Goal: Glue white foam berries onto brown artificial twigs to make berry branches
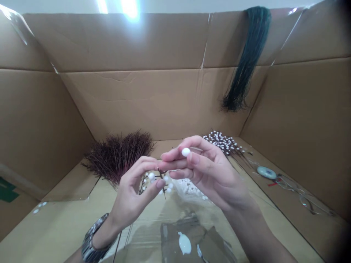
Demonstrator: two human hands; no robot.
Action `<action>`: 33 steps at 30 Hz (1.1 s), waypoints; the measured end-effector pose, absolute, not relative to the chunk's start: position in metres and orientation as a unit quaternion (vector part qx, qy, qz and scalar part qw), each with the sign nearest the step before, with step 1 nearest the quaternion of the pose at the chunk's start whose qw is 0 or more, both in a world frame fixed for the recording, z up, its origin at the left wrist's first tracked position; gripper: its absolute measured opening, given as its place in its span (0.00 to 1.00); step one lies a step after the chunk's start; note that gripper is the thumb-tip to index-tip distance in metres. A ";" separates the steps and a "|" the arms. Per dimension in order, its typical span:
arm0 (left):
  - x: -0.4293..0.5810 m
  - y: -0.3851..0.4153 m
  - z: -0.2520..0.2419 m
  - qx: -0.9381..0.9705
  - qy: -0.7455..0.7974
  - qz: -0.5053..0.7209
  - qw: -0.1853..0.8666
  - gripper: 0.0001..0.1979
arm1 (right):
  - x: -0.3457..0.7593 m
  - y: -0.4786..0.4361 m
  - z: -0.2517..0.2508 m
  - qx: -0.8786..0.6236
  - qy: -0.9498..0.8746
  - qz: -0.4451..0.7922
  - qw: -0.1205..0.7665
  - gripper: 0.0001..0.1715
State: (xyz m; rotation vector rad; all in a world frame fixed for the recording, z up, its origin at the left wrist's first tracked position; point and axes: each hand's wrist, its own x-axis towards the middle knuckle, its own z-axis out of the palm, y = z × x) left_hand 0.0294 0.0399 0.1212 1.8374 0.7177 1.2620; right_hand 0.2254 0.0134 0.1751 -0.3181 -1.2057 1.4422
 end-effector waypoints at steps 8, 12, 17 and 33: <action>0.033 0.040 0.126 0.726 0.279 0.532 0.334 0.04 | 0.230 0.013 0.176 -0.164 -0.532 0.582 0.593 0.03; 0.032 0.041 0.127 0.711 0.275 0.552 0.339 0.05 | 0.230 0.021 0.170 -0.208 -0.501 0.437 0.717 0.07; 0.029 0.043 0.125 0.683 0.248 0.579 0.371 0.05 | 0.221 0.030 0.158 -0.271 -0.559 0.408 0.669 0.06; 0.019 0.043 0.127 0.646 0.220 0.568 0.461 0.03 | 0.205 0.017 0.158 -0.286 -0.656 0.385 0.583 0.10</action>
